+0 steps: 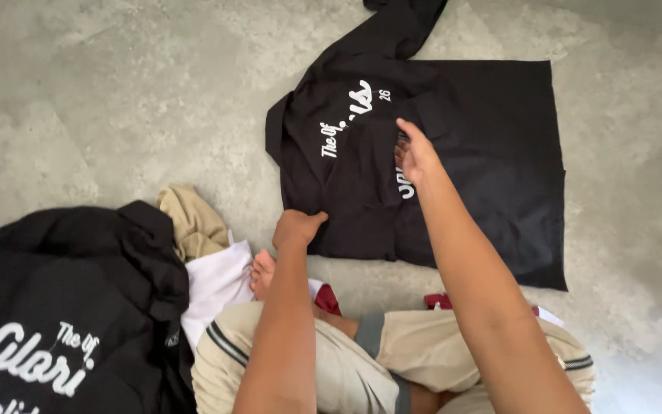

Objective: Folding a black collared shirt neatly on the floor

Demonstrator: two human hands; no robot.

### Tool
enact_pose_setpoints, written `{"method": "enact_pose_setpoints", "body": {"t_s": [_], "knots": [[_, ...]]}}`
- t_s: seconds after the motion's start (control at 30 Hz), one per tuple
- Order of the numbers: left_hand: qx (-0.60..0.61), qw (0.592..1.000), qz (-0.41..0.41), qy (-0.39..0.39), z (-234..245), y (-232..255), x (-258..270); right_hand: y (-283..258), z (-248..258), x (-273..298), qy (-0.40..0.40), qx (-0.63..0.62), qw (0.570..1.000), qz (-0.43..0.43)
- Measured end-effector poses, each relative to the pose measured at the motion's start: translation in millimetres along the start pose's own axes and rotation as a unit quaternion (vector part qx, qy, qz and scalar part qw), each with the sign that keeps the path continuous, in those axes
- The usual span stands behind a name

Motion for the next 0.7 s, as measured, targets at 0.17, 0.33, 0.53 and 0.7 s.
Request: {"method": "enact_pose_setpoints", "body": {"t_s": [0.17,0.33,0.53,0.7], "knots": [[-0.017,0.999,0.035,-0.034,9.7,5.5,-2.8,-17.7,10.0,-50.1,0.103,-0.073,0.985,0.117],[0.024,0.995,0.065,-0.072,16.9,8.0,11.3,-17.1,33.5,-68.8,0.128,-0.105,0.969,0.183],[0.030,0.996,0.056,-0.069,15.5,4.8,19.0,36.6,88.7,-66.5,0.199,-0.046,0.975,0.082],[-0.024,0.997,-0.037,0.060,-15.7,-6.9,-44.8,33.2,85.1,-28.2,0.062,-0.024,0.997,0.044]]}}
Point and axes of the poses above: each hand's wrist, its own x-axis away from the middle knuckle, its own z-axis out of the back of the hand, y = z × x, the point moved 7 cm from there along -x, towards the middle knuckle, and after that the axes turned 12 degrees about z, right-handed, at the moved point
